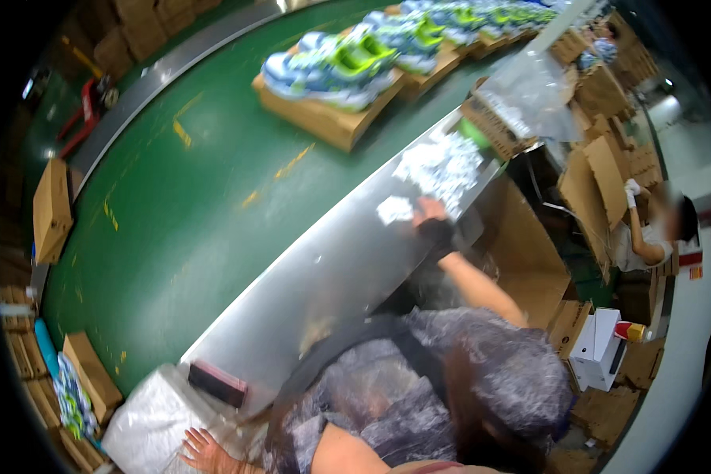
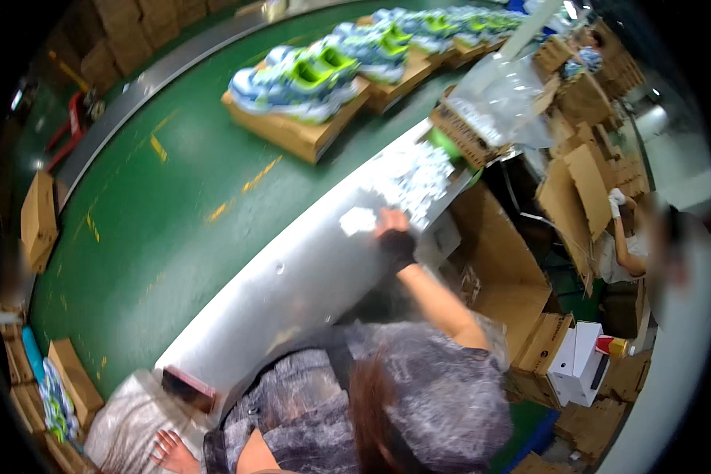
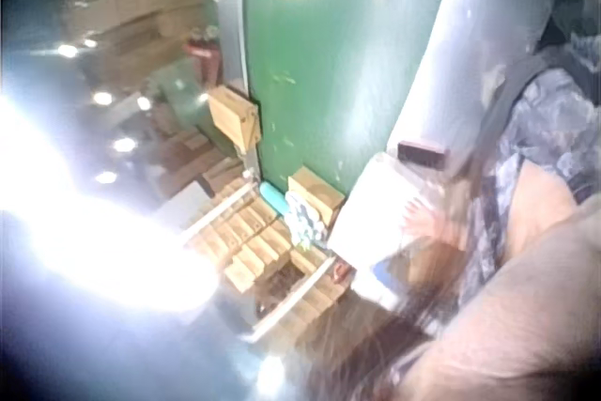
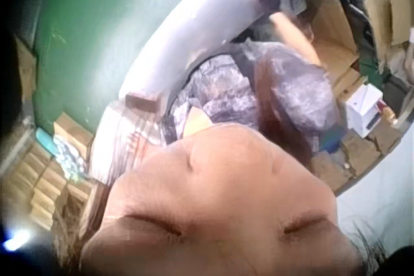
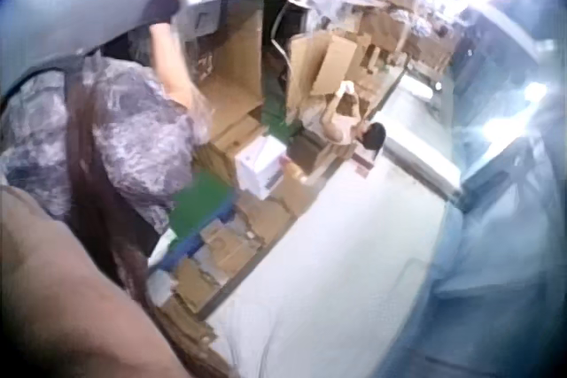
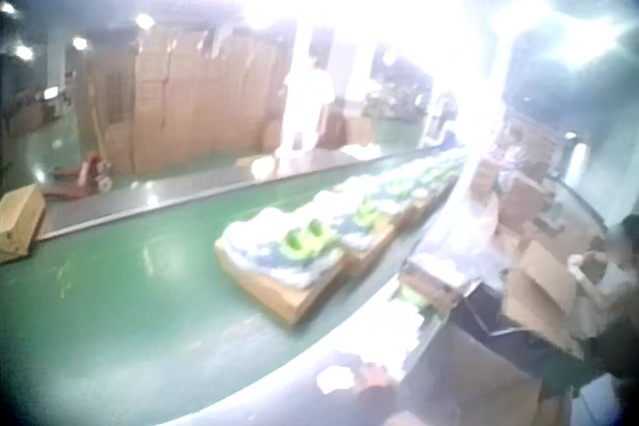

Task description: The person repeatedly places pairs of blue and green sneakers into cardboard boxes, covers them with white tissue paper, closes the boxes, and moves them along a green conveyor belt. The process is repeated for multiple pairs in a warehouse setting.

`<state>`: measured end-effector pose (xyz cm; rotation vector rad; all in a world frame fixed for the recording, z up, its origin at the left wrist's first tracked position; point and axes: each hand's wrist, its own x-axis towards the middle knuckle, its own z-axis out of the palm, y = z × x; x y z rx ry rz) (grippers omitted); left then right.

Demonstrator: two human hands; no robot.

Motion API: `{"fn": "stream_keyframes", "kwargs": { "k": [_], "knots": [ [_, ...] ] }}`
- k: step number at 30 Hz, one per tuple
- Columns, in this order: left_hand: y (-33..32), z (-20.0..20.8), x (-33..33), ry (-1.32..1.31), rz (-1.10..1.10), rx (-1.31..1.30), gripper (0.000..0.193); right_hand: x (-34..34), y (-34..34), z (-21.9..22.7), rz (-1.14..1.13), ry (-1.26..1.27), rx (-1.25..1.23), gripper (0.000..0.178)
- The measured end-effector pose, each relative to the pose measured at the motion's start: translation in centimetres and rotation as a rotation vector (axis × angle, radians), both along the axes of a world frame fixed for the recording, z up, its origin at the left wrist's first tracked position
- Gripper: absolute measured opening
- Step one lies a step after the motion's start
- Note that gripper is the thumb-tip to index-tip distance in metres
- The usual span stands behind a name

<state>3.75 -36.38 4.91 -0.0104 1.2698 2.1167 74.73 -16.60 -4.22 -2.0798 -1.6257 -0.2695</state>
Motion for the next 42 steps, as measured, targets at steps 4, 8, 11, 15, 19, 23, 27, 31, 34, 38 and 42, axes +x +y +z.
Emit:
{"fn": "stream_keyframes", "kwargs": {
  "k": [4, 8, 11, 15, 19, 23, 27, 31, 34, 38, 42],
  "knots": [
    [12.1, -0.4, 10.0, -0.047, -0.510, -0.276, 0.050, -4.9, 3.6, -0.4, 0.013, 0.095, -0.206, 0.020],
    [20.5, 2.3, 26.0, 0.207, -1.038, -0.335, 0.039, -2.8, 2.2, 0.1, 0.050, 0.280, 0.051, 0.022],
    [23.2, 2.0, 33.6, 0.252, -1.327, -0.216, 0.045, -4.2, 1.8, 4.6, 0.008, 0.566, -0.073, 0.022],
    [24.2, 2.1, 41.4, 0.361, -1.612, -0.004, 0.045, -10.5, -0.2, 11.1, 0.401, 0.935, -0.306, 0.023],
    [24.5, 1.2, 43.9, 0.425, -1.577, 0.021, 0.023, -11.4, -0.6, 12.9, 0.394, 1.285, -0.491, 0.022],
    [24.1, 2.1, 45.3, 0.131, -1.416, -0.118, 0.019, -10.9, 0.3, 13.6, 0.335, 1.490, -0.409, 0.021],
    [24.2, 0.8, 44.3, -0.122, -1.325, -0.134, 0.019, -11.8, 1.1, 12.8, 0.317, 1.688, -0.375, 0.024],
    [23.9, 3.8, 43.8, 0.000, -1.187, -0.275, 0.018, -14.1, 1.6, 13.7, 0.442, 1.585, -0.447, 0.024],
    [24.2, 2.4, 42.7, 0.019, -1.183, -0.286, 0.016, -13.6, 2.1, 12.0, 0.412, 1.382, -0.346, 0.022],
    [25.0, 0.4, 41.9, -0.086, -1.083, -0.345, 0.014, -11.4, 4.3, 9.4, 0.299, 1.003, -0.193, 0.016],
    [25.7, -0.4, 41.7, -0.215, -1.089, -0.294, 0.018, -5.9, 6.6, 3.0, 0.384, 0.103, 0.043, 0.011]
  ]
}}
